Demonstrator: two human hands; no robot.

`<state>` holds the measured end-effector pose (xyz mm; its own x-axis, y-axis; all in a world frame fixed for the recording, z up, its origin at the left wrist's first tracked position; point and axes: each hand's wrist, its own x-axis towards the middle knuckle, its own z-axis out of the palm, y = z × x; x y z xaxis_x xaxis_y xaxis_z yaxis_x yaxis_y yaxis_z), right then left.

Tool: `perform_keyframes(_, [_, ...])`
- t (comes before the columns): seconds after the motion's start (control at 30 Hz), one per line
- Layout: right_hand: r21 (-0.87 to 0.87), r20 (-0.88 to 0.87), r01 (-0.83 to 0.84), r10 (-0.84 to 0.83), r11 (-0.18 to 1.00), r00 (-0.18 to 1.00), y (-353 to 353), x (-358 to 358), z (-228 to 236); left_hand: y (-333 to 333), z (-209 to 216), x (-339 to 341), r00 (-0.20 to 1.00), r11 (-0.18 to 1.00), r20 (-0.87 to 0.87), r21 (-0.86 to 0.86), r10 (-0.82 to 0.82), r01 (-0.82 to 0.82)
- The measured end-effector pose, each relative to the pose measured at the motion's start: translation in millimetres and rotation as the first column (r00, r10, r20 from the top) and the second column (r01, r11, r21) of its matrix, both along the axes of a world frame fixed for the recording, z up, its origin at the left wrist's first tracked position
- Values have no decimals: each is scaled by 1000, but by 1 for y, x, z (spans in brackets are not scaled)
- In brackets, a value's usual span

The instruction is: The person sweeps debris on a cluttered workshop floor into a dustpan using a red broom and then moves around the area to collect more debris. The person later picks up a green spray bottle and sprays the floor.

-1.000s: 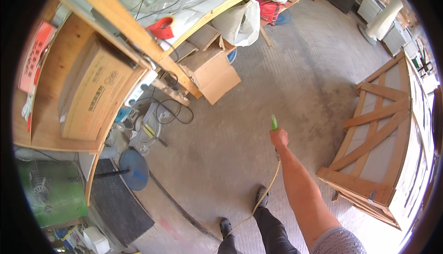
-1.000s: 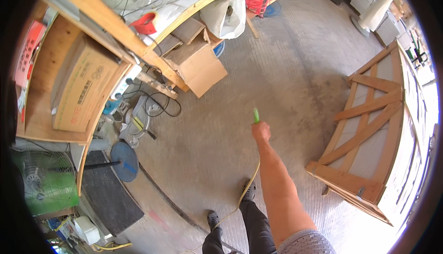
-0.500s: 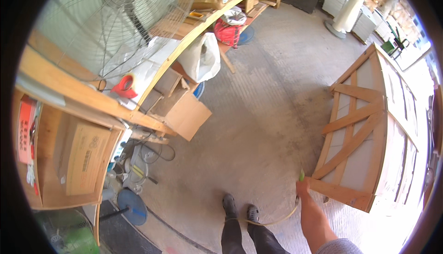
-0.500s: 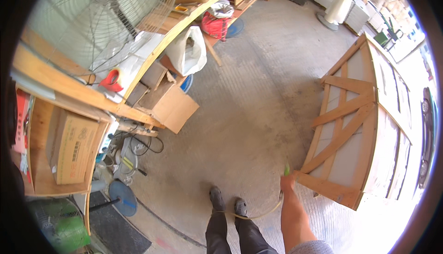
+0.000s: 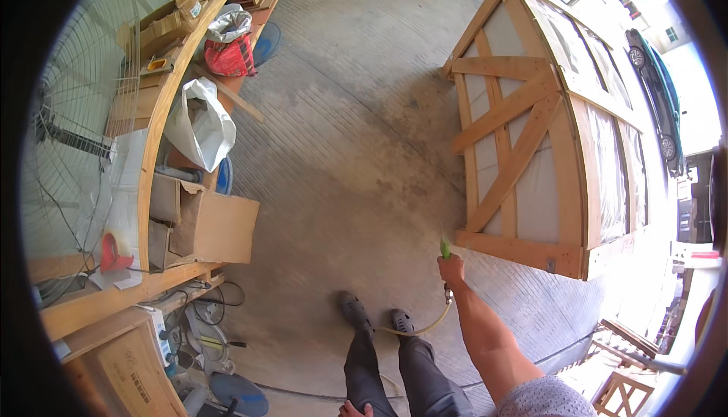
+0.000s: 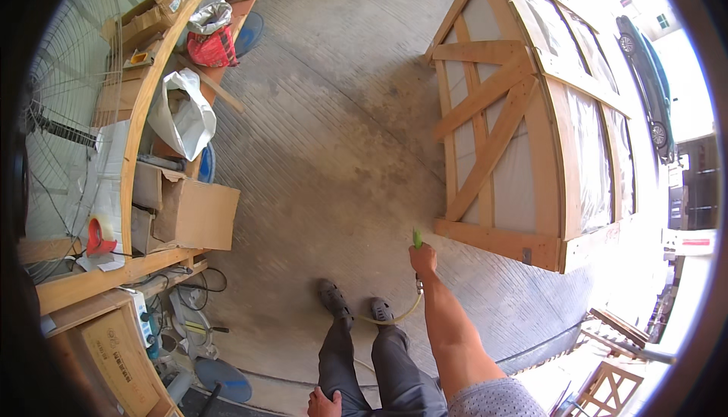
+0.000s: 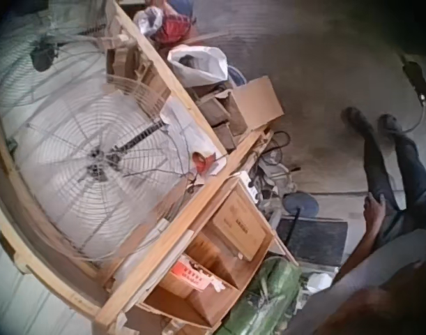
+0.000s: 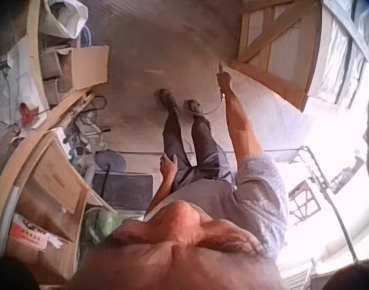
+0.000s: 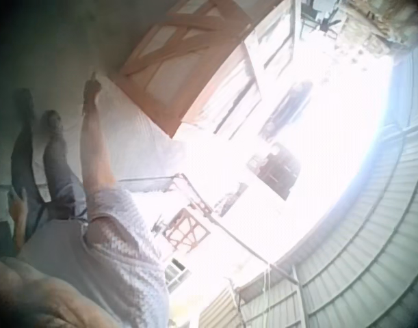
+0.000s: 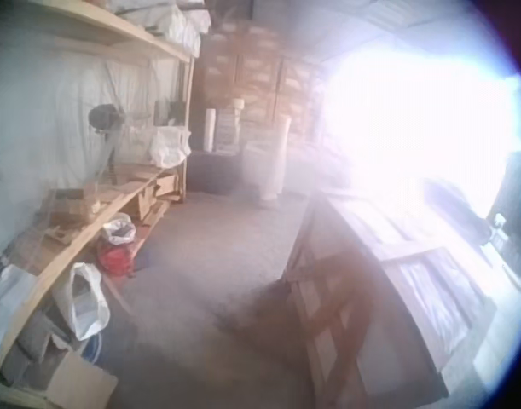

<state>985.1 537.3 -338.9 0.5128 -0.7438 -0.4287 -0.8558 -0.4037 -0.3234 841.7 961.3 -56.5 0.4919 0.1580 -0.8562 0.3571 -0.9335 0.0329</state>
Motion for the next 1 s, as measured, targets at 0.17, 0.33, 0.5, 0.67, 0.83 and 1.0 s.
perform_keyframes(0.17, [-268, 18, 12, -7, 963, 1000, 18, 56, 48, -2, -2, 40, 999, 1000, -29, 21, -18, 19])
perform_keyframes(0.33, [347, -400, 197, -46, 917, 915, 24, 51, 27, 4, -27, 28, 1000, 1000, 10, 4, 3, -3])
perform_keyframes(0.5, [675, -646, 421, 210, 606, 734, 73, 40, -65, -37, -21, 54, 994, 994, -22, 45, 103, -102])
perform_keyframes(0.67, [765, -362, 173, 192, 621, 912, 99, 105, -40, -110, -1, 100, 967, 969, -130, 142, 219, -200])
perform_keyframes(0.83, [349, -105, -77, 121, 934, 987, 6, 173, -47, -155, 11, 121, 964, 962, -128, 177, 233, -209])
perform_keyframes(1.0, [65, -17, -64, 65, 996, 998, -108, 298, 1, -197, 25, 157, 973, 950, -20, 220, 230, -221])
